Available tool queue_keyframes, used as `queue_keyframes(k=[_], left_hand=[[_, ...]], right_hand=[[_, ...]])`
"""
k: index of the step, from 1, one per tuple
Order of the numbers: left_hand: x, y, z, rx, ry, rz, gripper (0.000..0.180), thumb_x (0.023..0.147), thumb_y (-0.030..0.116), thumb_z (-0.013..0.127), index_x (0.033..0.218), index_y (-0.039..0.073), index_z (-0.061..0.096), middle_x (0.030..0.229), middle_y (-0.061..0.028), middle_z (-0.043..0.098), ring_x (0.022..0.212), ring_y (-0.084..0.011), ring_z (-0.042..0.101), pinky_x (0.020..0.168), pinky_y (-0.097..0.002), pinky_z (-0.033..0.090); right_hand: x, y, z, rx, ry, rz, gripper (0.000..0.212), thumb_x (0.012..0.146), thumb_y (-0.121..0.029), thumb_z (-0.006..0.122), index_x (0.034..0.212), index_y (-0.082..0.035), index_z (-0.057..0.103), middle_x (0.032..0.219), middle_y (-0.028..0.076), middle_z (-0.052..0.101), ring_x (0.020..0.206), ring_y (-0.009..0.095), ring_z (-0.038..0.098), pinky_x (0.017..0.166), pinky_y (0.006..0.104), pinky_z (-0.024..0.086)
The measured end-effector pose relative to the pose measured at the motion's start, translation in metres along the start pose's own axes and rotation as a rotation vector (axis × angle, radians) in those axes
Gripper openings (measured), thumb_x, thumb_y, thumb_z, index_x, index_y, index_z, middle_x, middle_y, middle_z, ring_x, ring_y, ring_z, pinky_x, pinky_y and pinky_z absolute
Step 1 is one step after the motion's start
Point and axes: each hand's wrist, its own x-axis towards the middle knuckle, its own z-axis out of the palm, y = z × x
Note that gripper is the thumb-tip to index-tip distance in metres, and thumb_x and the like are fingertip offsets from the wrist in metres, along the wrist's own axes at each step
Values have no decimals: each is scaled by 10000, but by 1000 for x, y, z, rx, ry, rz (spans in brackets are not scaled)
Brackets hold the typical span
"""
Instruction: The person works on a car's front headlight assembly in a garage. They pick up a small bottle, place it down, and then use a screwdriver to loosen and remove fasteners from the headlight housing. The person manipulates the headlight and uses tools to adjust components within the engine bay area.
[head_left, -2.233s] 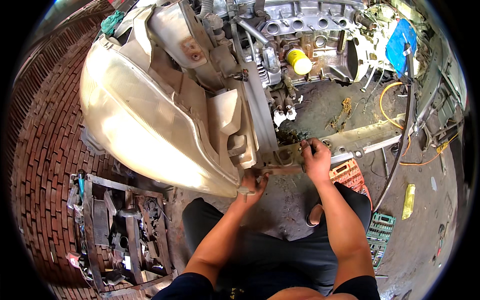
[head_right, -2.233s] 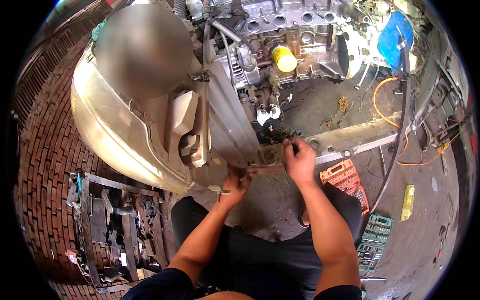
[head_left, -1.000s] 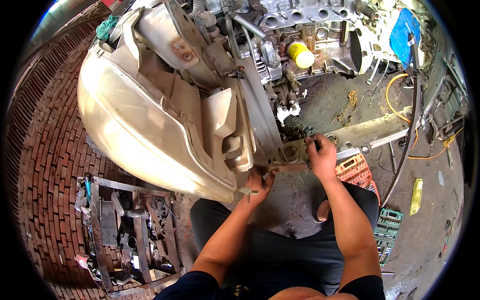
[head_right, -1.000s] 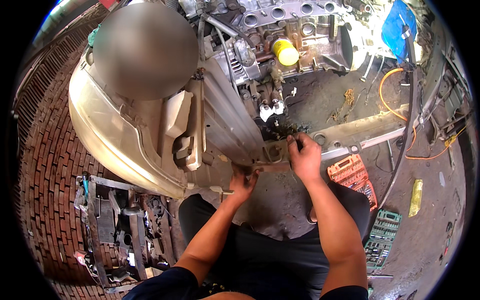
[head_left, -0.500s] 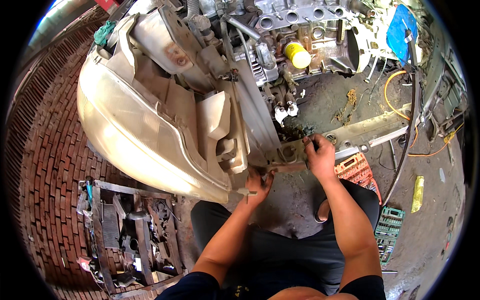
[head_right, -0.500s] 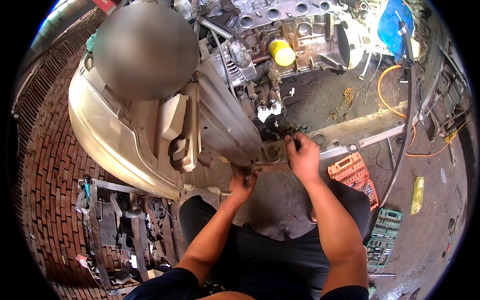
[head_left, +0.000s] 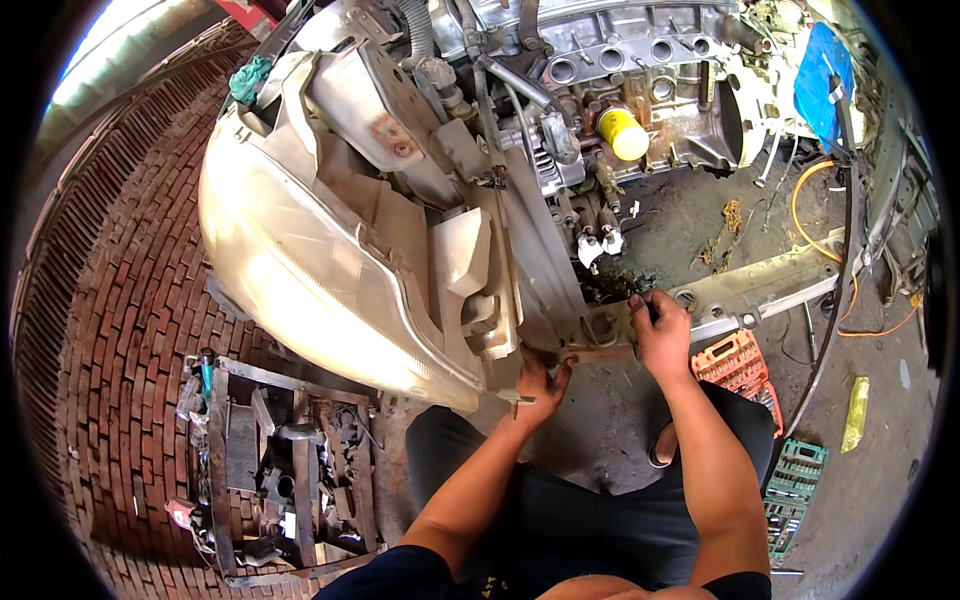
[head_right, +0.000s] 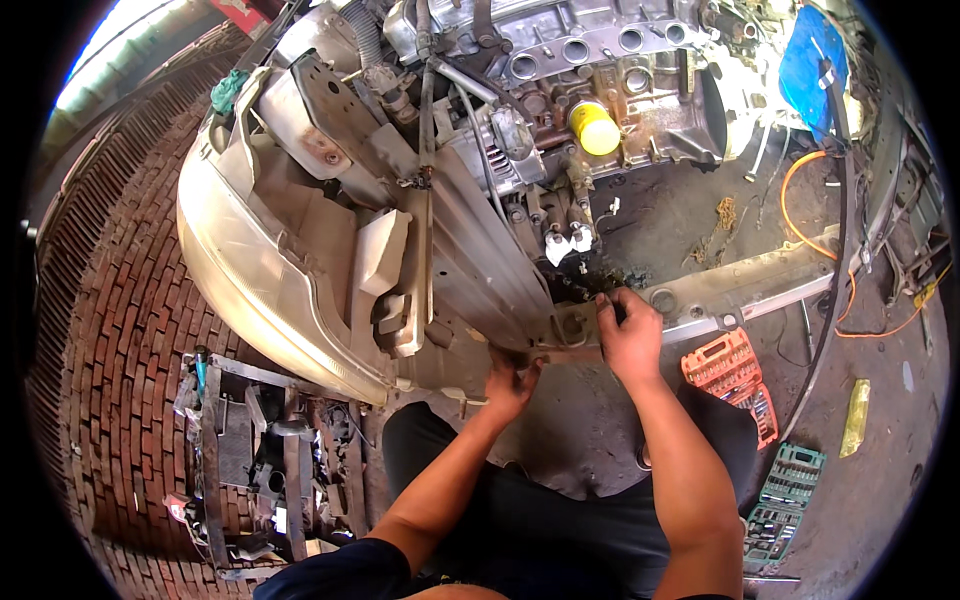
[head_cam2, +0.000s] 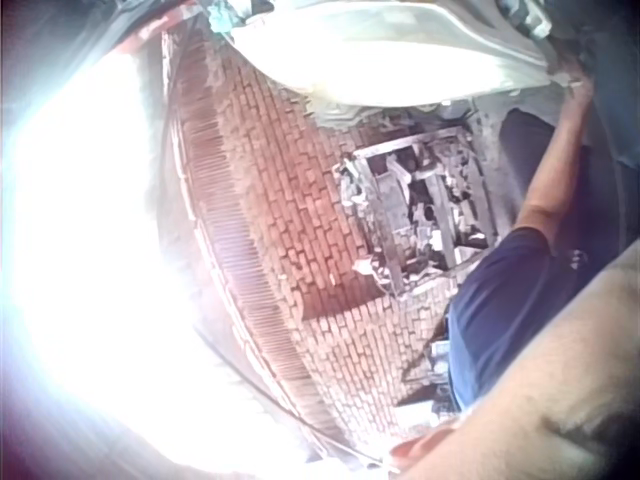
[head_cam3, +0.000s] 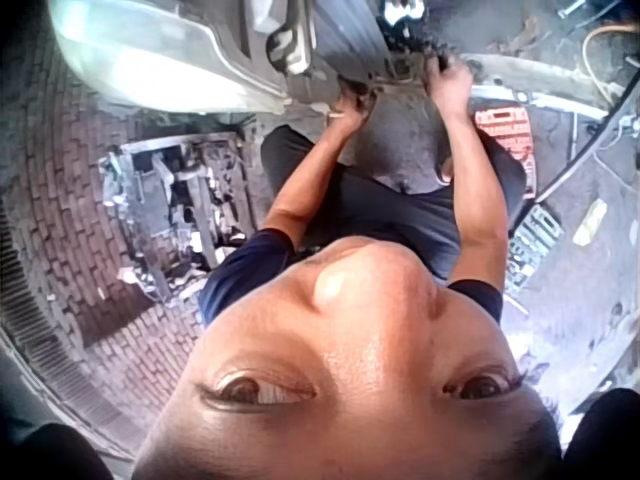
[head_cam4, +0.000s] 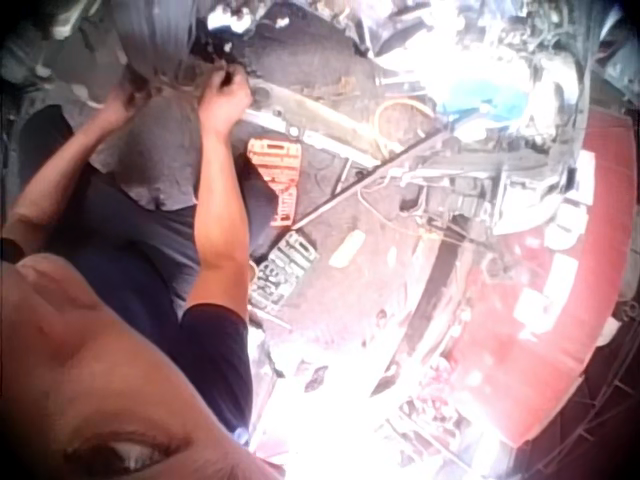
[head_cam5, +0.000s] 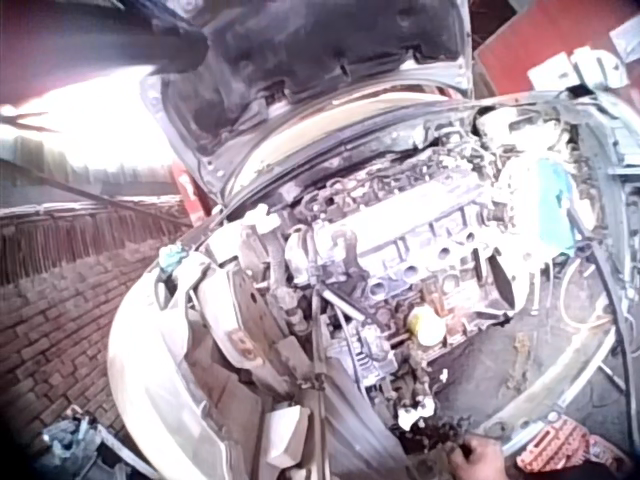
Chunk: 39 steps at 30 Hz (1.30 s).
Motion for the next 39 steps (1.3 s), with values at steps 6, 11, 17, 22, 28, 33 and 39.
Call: queue_keyframes(k=[6,11,17,22,28,33,39], left_hand=[[-2,-2,-3,-58,-91,-72,574,990,253,748,1281,-91,393,1026,-263,721,829,-408,729,691,-467,562],[-3,-8,-4,-48,-159,-131,620,1004,270,739,1348,-78,358,1090,-260,721,895,-405,733,780,-464,569],[-2,-10,-2,2,-188,-115,655,1023,254,717,1414,-91,320,1146,-255,733,1006,-405,759,872,-457,576],[-6,-23,3,-84,-120,-70,700,1006,314,728,1346,-154,333,1112,-301,719,880,-410,731,759,-455,571],[-3,-16,0,-36,-127,-70,699,999,317,740,1333,-148,338,1098,-288,720,800,-403,727,745,-458,564],[-1,-6,-6,-45,-194,-136,489,1027,260,706,1346,-63,524,1259,-291,646,1033,-426,704,904,-467,545],[1,4,-6,-17,-201,-101,329,1057,291,662,1216,14,739,1369,-275,599,1219,-448,638,1048,-487,488]], right_hand=[[0,3,0,-12,-5,-16,278,990,-203,729,839,14,644,678,206,607,577,340,560,597,436,467],[0,-5,-3,2,-9,-9,283,991,-219,724,847,15,654,702,220,624,600,363,592,608,442,477],[0,-4,-4,-51,-15,6,283,988,-227,728,851,12,666,717,219,643,623,378,625,616,441,488],[0,-10,-3,-1,-15,-1,280,984,-223,726,844,9,658,729,230,641,640,402,626,620,451,486],[1,-6,-2,-19,-17,-2,262,978,-205,721,839,7,653,720,236,632,641,418,621,623,456,486],[0,-4,-2,-31,-7,-17,263,983,-209,724,846,7,659,720,233,641,646,418,632,628,456,492],[2,-2,-4,-29,-16,9,253,988,-208,727,870,10,680,732,227,657,656,411,643,633,452,496]])
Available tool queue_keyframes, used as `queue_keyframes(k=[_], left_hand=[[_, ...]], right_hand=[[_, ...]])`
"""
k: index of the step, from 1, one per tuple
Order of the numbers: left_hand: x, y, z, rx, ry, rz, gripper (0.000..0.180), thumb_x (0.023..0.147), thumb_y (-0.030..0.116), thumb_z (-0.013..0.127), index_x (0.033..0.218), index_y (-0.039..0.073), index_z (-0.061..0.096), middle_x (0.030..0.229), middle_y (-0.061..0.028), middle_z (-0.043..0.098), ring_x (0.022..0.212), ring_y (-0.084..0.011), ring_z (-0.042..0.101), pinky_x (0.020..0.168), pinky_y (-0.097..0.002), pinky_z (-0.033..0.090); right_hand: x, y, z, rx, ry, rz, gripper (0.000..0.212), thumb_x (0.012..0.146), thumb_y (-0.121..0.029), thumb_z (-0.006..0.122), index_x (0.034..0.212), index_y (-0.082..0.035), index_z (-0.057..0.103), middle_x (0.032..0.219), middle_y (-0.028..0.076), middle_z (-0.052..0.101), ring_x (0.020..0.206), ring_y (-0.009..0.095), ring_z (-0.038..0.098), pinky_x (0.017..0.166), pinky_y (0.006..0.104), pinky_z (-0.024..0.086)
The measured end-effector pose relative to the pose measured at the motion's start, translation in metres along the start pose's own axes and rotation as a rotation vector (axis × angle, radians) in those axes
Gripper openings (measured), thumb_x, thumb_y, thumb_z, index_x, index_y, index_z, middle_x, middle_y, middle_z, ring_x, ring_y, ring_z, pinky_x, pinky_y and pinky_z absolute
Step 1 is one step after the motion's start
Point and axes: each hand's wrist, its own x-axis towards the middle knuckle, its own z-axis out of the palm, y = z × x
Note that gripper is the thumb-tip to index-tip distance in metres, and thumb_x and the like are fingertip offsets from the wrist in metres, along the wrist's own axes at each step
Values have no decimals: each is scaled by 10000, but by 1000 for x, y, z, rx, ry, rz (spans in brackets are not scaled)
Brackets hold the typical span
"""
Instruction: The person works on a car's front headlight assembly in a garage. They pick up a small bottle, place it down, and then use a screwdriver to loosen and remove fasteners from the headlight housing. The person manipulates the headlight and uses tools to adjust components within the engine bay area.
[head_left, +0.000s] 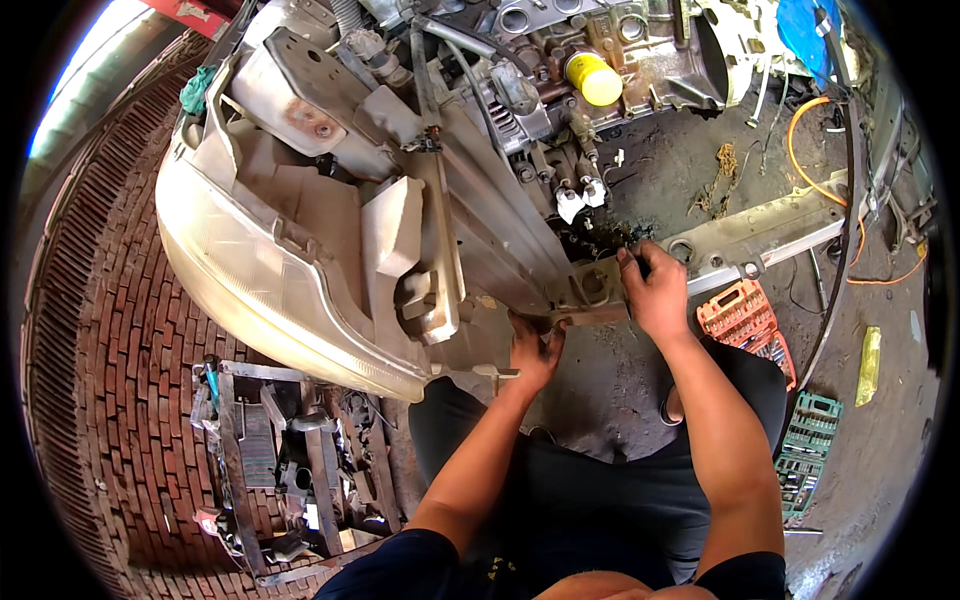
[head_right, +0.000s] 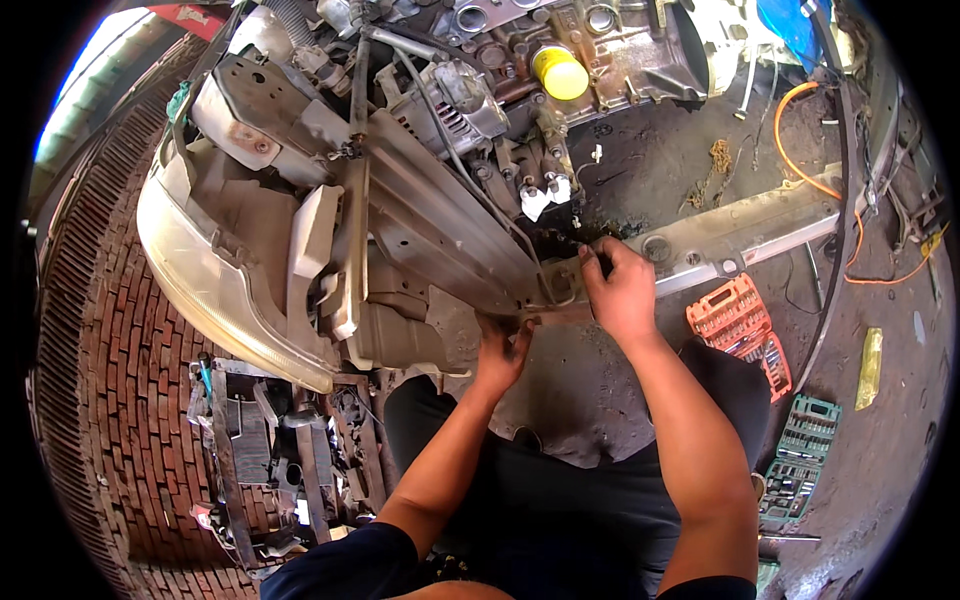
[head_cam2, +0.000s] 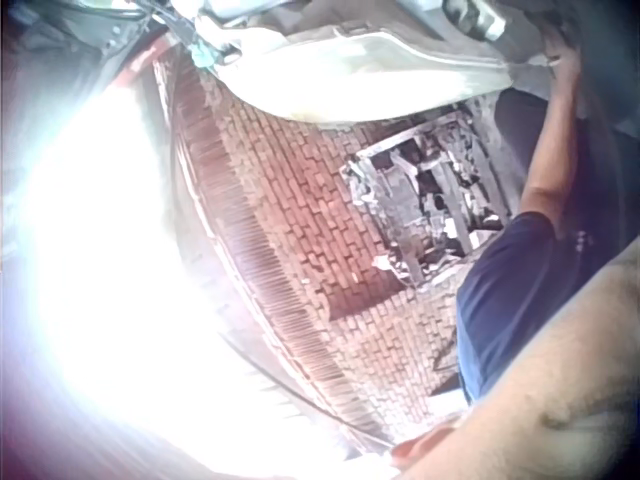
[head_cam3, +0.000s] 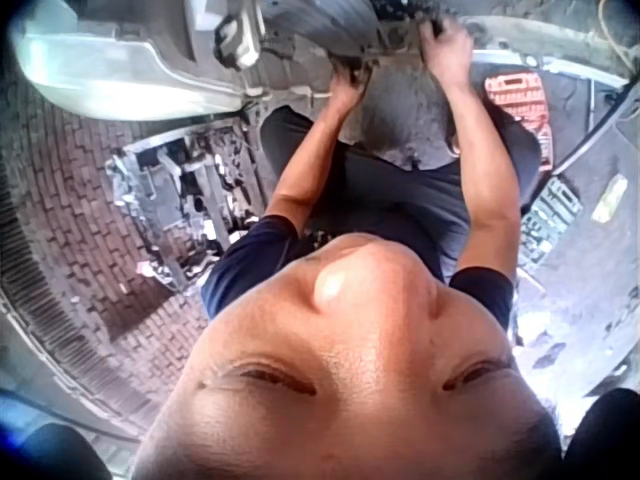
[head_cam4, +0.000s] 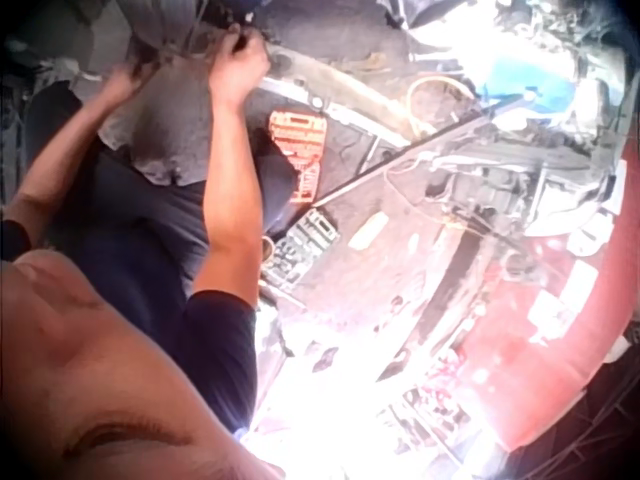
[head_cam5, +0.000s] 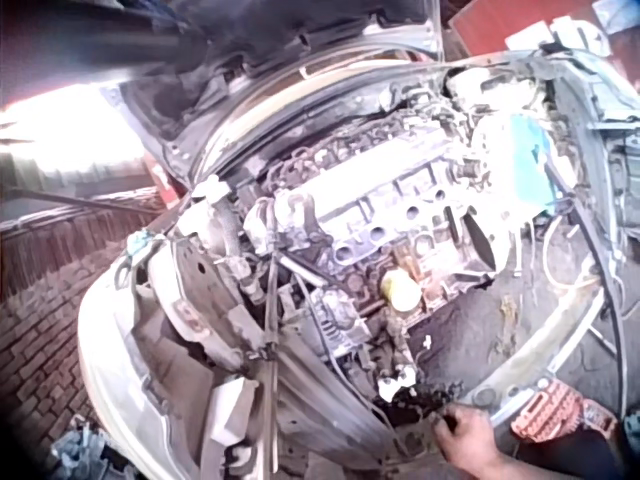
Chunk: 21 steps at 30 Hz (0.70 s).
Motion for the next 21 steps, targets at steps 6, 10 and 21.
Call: queue_keyframes(k=[6,10,21], left_hand=[[2,-8,1,27,32,-16,303,1042,251,688,1212,1,712,1308,-260,655,1210,-425,659,1026,-482,501],[-1,-11,9,-27,78,-59,499,1026,242,719,1350,-65,497,1135,-230,738,1018,-373,748,847,-436,577],[-1,-22,12,20,77,-19,662,1002,219,754,1390,-91,316,1079,-219,724,921,-329,750,678,-389,575]], right_hand=[[1,-5,2,49,10,-39,261,981,-214,730,864,12,672,746,237,652,680,431,639,643,462,493],[0,5,2,-15,20,-38,260,964,-223,740,871,10,672,763,253,654,702,455,641,655,473,501],[-2,-1,5,6,8,-16,256,989,-204,726,877,20,677,716,226,634,609,369,595,626,444,489]])
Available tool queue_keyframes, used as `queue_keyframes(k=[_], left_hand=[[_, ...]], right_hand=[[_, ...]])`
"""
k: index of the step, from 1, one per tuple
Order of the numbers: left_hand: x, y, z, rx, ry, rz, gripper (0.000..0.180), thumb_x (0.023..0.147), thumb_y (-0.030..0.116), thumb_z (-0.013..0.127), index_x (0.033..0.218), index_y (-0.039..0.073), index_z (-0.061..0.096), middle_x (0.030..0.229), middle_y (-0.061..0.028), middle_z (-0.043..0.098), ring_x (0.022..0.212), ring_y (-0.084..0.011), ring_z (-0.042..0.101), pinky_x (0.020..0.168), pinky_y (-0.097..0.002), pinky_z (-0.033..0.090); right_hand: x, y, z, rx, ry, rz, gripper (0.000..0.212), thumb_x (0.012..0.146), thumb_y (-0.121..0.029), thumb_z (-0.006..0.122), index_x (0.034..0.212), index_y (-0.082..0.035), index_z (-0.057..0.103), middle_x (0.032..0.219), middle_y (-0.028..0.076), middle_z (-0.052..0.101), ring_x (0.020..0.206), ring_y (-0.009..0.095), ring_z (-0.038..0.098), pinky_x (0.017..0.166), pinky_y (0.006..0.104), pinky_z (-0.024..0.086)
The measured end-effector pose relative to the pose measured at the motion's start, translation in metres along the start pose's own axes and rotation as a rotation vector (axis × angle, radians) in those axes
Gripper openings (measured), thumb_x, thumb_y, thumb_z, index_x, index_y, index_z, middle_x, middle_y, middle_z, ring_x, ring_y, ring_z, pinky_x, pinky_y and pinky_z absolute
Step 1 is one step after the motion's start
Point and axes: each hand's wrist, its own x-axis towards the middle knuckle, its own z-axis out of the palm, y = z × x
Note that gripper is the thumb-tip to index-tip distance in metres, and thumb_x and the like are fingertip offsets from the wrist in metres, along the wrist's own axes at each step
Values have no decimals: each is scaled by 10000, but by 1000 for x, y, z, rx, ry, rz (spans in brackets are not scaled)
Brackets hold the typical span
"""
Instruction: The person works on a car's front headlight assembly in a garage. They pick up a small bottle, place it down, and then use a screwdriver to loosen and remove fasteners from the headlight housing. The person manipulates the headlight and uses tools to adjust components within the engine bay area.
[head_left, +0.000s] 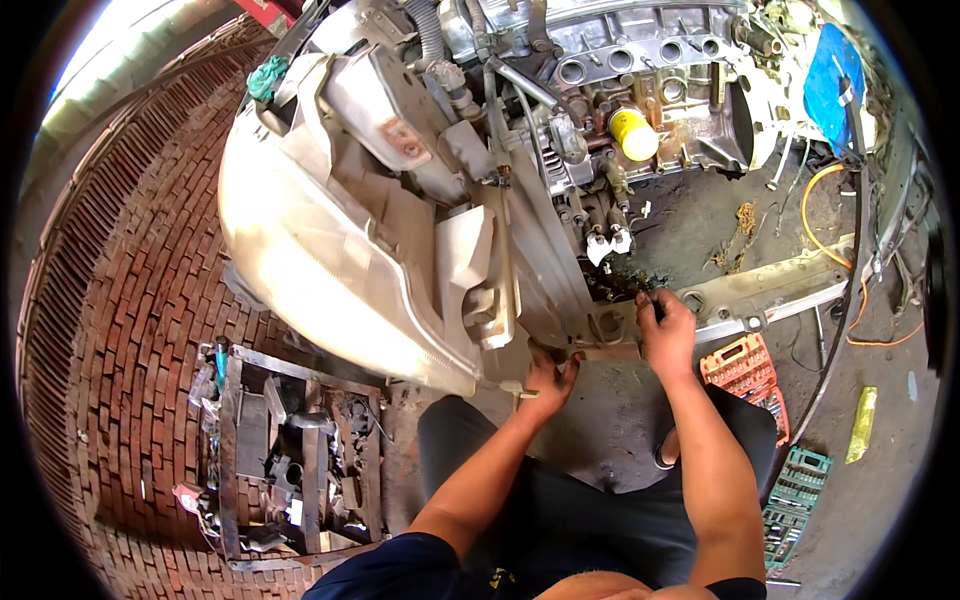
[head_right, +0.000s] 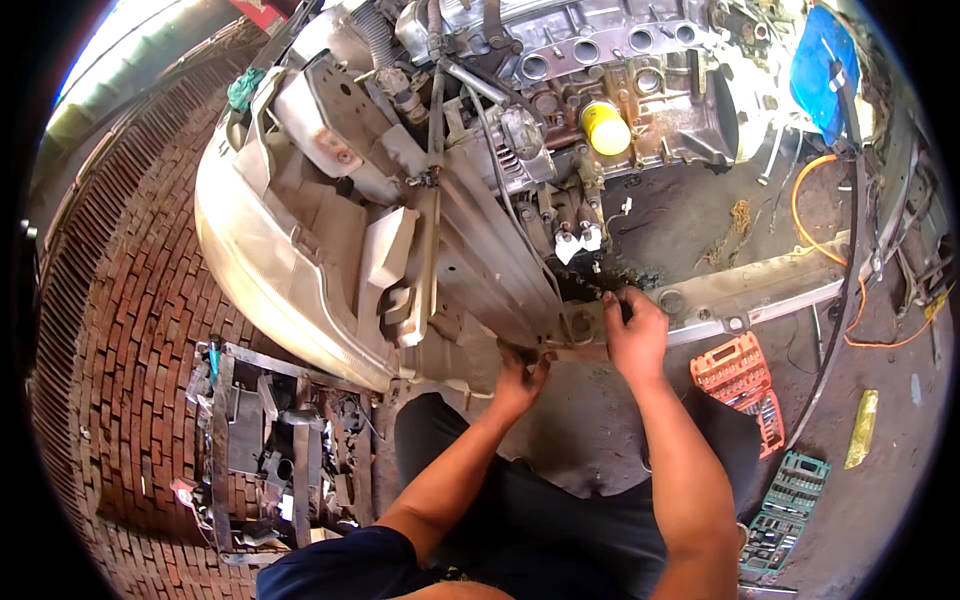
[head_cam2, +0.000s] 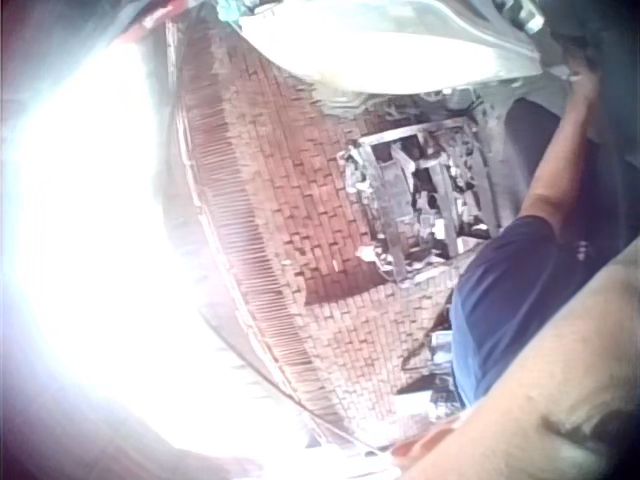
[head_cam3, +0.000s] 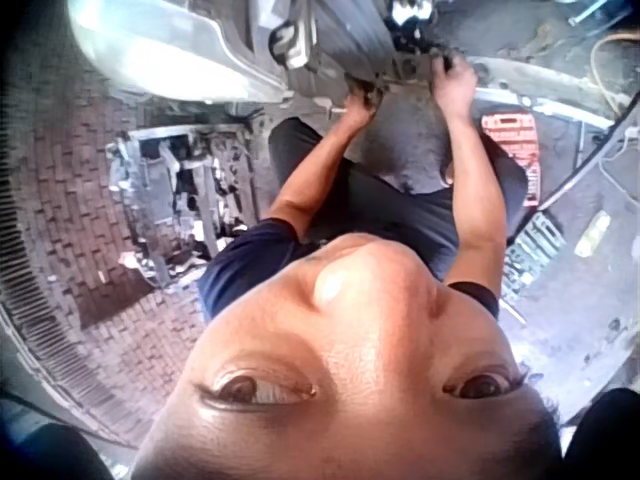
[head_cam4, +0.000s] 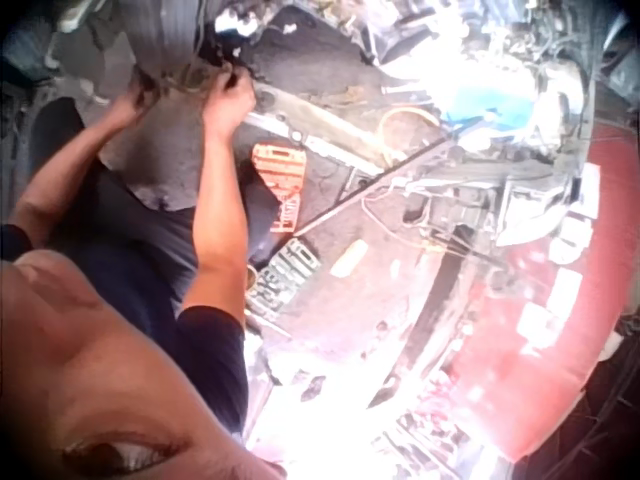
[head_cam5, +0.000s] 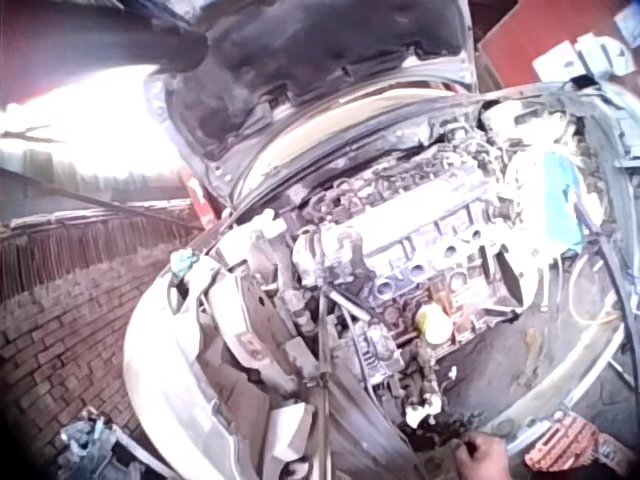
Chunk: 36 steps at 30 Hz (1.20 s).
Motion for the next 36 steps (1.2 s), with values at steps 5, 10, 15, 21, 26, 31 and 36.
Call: queue_keyframes(k=[5,10,15,21,26,31,36], left_hand=[[0,7,1,-144,130,121,524,983,222,787,1270,-58,450,988,-182,691,838,-321,714,750,-419,569],[3,-5,-16,-180,-12,164,319,995,214,774,1145,24,567,886,-97,599,761,-221,589,733,-378,528],[-6,-10,-36,-152,-39,46,322,1081,318,629,1164,7,641,1054,-177,704,965,-359,664,895,-462,537],[-9,-11,-62,-161,92,211,207,1052,161,674,1143,-22,700,1038,-140,742,951,-263,686,893,-393,532],[-12,7,-64,-278,79,173,206,1007,167,715,970,-30,665,848,-194,674,748,-365,603,737,-420,508],[-14,8,-67,-383,89,186,245,1017,195,729,988,-40,667,847,-151,679,760,-262,576,751,-397,505],[-16,-57,-61,-450,21,223,420,1125,297,608,1353,-56,617,1267,-139,717,1131,-200,684,964,-346,561]], right_hand=[[1,7,0,-39,15,41,270,983,-244,732,894,10,706,755,236,667,660,393,636,653,455,501],[3,16,1,-56,85,-32,282,988,-257,735,871,0,727,755,201,706,669,361,677,684,461,527],[-5,11,4,25,150,-5,258,1015,-224,690,934,14,746,744,166,711,673,266,674,690,412,541],[-15,16,10,97,224,81,312,1015,-285,714,947,17,756,758,163,759,694,281,747,699,397,571],[-19,25,17,94,240,161,339,1010,-303,716,860,2,710,740,174,711,678,313,690,687,435,537],[-23,12,19,58,288,177,357,1009,-315,710,853,7,705,719,171,704,674,323,689,687,451,535],[-18,9,25,16,311,136,384,1001,-324,704,821,14,672,697,184,678,660,365,673,676,471,521]])
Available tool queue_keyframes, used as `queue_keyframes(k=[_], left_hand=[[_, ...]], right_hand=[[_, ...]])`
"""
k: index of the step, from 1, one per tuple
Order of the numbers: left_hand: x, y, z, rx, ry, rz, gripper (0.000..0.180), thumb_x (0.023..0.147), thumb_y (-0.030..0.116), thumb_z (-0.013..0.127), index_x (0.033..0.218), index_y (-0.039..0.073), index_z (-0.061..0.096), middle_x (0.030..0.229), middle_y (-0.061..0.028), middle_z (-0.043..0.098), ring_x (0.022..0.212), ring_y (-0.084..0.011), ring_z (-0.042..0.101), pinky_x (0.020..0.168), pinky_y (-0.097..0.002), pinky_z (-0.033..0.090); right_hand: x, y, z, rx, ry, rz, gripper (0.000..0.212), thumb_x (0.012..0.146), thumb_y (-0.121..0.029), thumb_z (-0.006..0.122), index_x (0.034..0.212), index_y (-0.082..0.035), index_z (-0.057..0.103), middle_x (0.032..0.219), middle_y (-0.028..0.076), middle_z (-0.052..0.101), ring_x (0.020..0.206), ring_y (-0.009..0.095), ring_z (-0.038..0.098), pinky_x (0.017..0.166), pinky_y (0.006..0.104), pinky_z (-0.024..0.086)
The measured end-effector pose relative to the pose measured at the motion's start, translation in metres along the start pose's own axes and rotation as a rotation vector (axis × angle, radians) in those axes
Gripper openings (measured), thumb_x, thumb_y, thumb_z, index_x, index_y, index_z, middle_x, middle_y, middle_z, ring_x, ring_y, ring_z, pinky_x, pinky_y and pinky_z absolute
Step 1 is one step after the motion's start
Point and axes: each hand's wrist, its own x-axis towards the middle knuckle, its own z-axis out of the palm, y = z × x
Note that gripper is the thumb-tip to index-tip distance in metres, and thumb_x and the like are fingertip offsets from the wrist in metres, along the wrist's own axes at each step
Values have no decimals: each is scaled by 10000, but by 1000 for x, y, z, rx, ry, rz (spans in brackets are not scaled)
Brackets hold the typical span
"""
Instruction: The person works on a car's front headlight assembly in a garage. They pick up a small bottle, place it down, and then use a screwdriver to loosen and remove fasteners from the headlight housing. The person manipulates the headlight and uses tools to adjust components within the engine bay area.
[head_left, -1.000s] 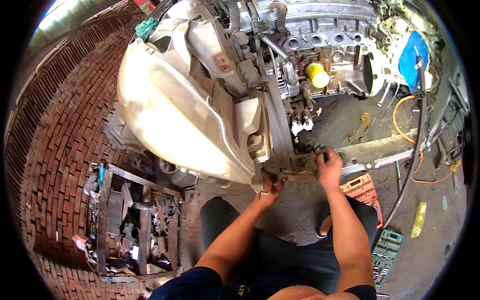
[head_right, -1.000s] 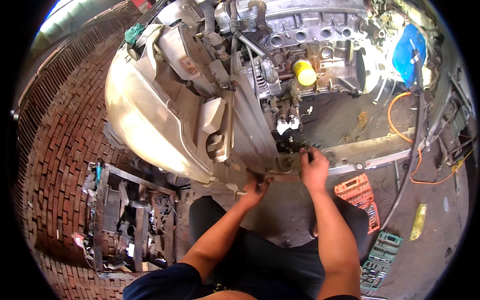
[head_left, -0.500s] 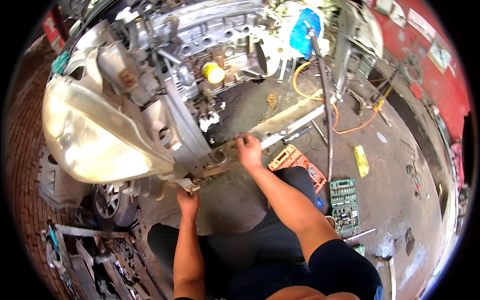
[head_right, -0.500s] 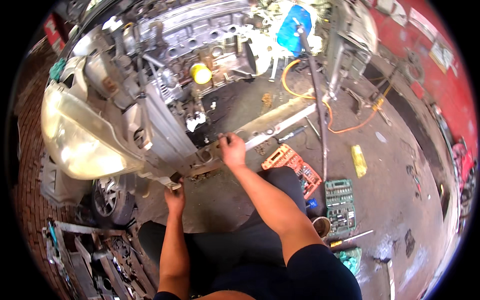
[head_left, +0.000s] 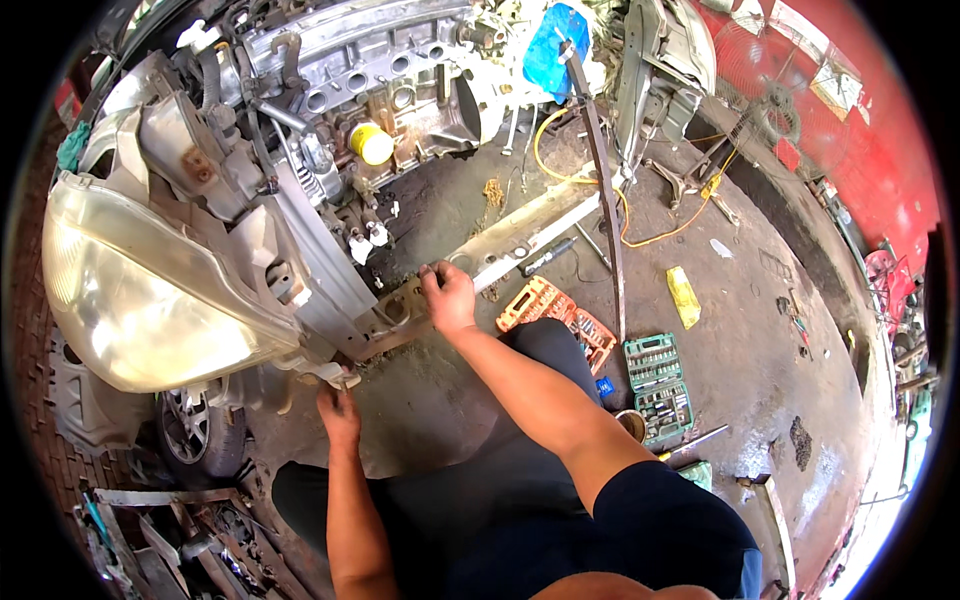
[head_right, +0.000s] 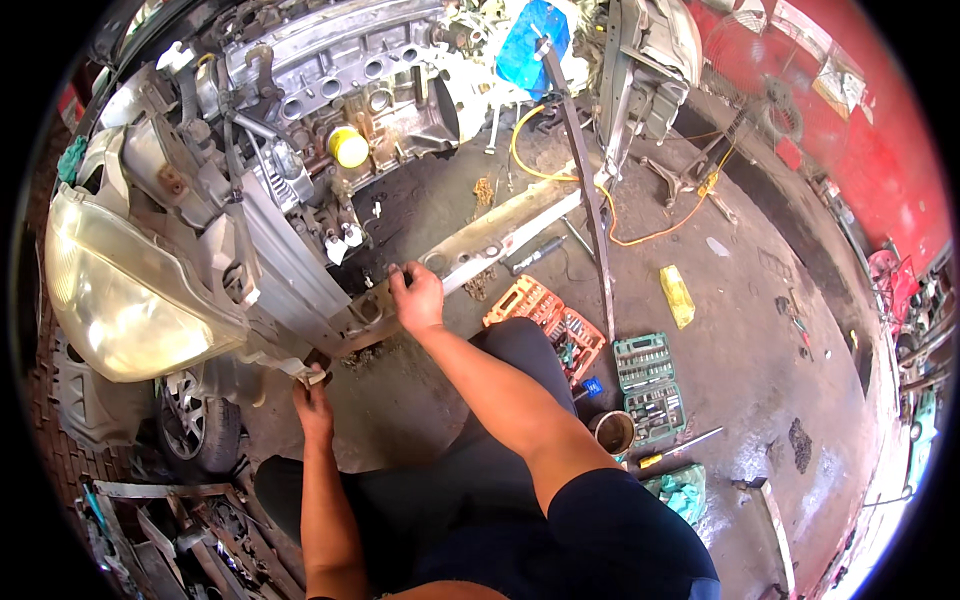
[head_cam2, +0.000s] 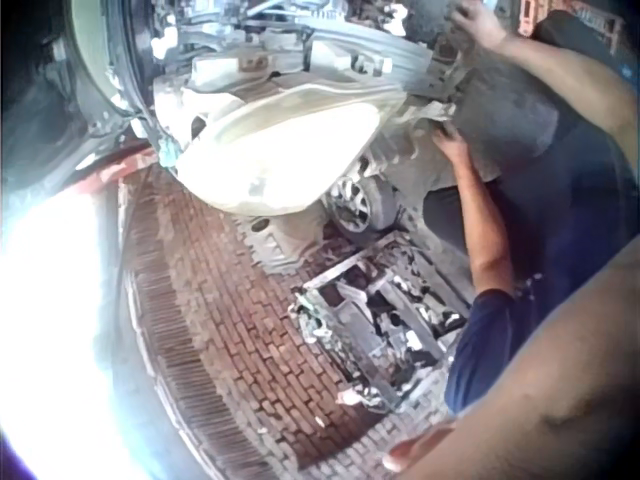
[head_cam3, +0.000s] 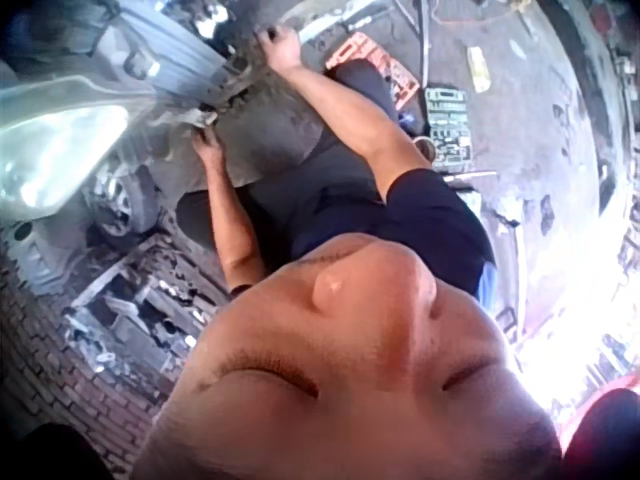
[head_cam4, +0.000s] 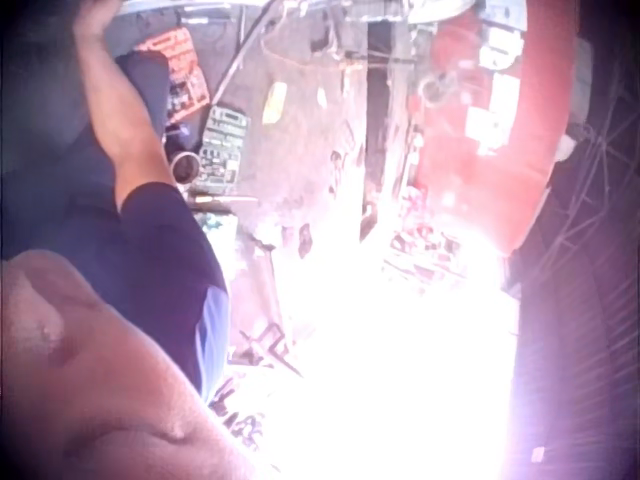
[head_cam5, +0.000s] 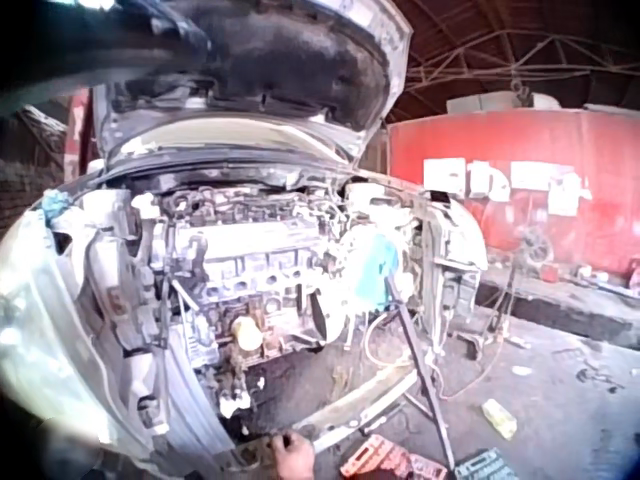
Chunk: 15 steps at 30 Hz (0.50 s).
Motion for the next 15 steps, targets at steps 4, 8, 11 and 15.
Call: queue_keyframes(k=[4,8,11,15], left_hand=[[2,-8,6,-106,37,-124,524,1128,398,588,1344,-78,616,1257,-142,714,1087,-215,705,953,-378,583],[8,1,6,-11,34,-221,555,1122,413,596,1330,-102,613,1272,-163,712,1091,-225,713,953,-374,582],[11,4,6,-6,70,-247,590,1099,435,637,1320,-112,605,1255,-168,713,1080,-229,714,950,-371,580],[17,26,10,59,123,-260,378,1078,294,679,1065,-81,722,995,-175,754,923,-243,697,881,-374,532]], right_hand=[[0,3,-4,44,-14,47,384,1002,-320,704,814,13,661,688,186,668,655,366,665,668,472,516],[1,6,-3,41,-13,32,378,999,-318,709,825,14,668,691,195,658,647,370,651,658,477,506],[1,5,-3,34,1,19,376,994,-323,715,830,12,668,700,210,650,644,383,639,653,479,501],[2,9,-3,-8,16,-17,340,1006,-286,711,846,13,684,671,131,668,609,240,622,641,410,514]])
